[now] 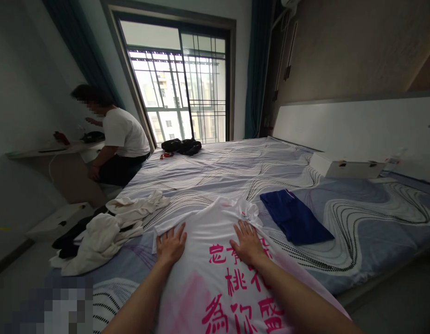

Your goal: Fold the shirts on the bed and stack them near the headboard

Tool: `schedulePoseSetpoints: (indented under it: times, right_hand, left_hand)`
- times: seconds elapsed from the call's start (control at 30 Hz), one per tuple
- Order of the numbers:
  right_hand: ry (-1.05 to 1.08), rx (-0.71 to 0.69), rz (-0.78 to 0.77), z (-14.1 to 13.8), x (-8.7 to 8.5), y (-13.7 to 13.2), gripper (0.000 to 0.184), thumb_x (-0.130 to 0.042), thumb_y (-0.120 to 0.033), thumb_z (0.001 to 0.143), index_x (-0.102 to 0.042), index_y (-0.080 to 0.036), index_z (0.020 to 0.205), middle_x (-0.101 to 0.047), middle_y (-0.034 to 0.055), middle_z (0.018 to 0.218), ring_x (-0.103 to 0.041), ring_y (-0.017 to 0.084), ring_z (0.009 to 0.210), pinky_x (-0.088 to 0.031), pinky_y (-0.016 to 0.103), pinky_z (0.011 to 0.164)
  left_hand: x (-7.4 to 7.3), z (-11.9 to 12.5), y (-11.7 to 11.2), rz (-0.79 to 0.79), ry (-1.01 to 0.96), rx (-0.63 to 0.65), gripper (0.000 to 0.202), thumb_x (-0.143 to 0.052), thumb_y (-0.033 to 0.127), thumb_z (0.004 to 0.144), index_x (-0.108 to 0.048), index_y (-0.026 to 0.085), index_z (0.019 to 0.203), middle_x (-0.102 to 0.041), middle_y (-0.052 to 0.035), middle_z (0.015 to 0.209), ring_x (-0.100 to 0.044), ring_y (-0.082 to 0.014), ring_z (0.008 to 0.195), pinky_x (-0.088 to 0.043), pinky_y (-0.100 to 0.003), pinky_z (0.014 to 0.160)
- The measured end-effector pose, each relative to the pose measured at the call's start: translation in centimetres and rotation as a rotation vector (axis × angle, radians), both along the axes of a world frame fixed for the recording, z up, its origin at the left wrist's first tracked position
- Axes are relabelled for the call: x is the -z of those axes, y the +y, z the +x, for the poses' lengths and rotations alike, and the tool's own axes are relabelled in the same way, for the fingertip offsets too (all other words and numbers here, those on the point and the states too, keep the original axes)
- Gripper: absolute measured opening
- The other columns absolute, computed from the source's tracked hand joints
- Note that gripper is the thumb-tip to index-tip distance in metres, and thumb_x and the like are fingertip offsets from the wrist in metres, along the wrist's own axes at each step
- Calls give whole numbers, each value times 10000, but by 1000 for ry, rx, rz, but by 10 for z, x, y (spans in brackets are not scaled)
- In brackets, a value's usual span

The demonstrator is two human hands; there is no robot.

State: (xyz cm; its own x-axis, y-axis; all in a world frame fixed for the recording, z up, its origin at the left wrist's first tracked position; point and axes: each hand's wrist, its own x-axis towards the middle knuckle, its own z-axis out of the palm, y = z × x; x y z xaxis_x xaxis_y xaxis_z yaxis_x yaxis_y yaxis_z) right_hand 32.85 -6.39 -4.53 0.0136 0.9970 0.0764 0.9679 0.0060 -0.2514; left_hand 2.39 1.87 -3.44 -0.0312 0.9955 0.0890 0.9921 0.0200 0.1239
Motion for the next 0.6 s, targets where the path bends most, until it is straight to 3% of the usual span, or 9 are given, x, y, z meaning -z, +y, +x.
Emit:
schedulePoseSetpoints:
  times: [0.1,0.2,0.27,0.33,0.43,0.53,0.6]
  right_hand:
    - [-24,16,37,-4,4,16,711,-366,-578,970,-292,-219,1579,-186,69,1666,-82,286,1536,32,492,1219]
    - [-32,14,52,-5,6,26,713,-365,-588,967,-280,-238,1582,-171,58,1670,-65,290,1537,26,510,1216]
    - [-37,17,51,-6,6,30,713,-375,-584,964,-278,-243,1583,-154,57,1674,-53,295,1538,14,515,1215]
    - [-39,17,39,-6,5,33,712,-382,-574,965,-273,-238,1584,-140,63,1677,-42,304,1537,11,523,1213]
    - [-19,14,26,-5,1,35,708,-400,-557,967,-276,-227,1582,-140,76,1676,-41,313,1537,14,535,1210]
    - [29,-14,28,-7,-4,32,664,-420,-513,973,-332,-219,1562,-185,76,1666,-75,305,1536,-2,528,1219]
    - [87,-60,30,-11,-10,25,599,-435,-411,974,-398,-195,1531,-263,83,1642,-145,285,1528,-47,503,1230]
  left_hand:
    - [-1,-9,28,131,-88,-187,620,-250,489,975,-327,265,1548,-385,-163,1575,-333,-373,1440,-243,-596,1138]
    - [-1,-23,55,220,-156,-323,746,-312,595,927,-283,193,1555,-316,-234,1585,-346,-423,1415,-330,-584,1074]
    - [-2,-36,71,168,-160,-309,708,-378,597,897,-456,155,1445,-487,-254,1448,-461,-430,1315,-375,-570,1029]
    - [-3,-51,80,96,-168,-224,527,-400,514,902,-617,177,1244,-646,-199,1245,-578,-376,1176,-427,-504,983]
    - [-6,-80,77,78,-190,-195,450,-317,403,935,-645,165,1131,-694,-181,1119,-646,-326,1041,-478,-428,882]
    - [-8,-107,59,112,-197,-289,510,-241,387,949,-624,117,1150,-664,-247,1154,-636,-371,1062,-486,-460,834]
    - [-9,-120,47,123,-210,-331,511,-257,412,946,-626,126,1155,-663,-243,1172,-636,-374,1071,-489,-465,839]
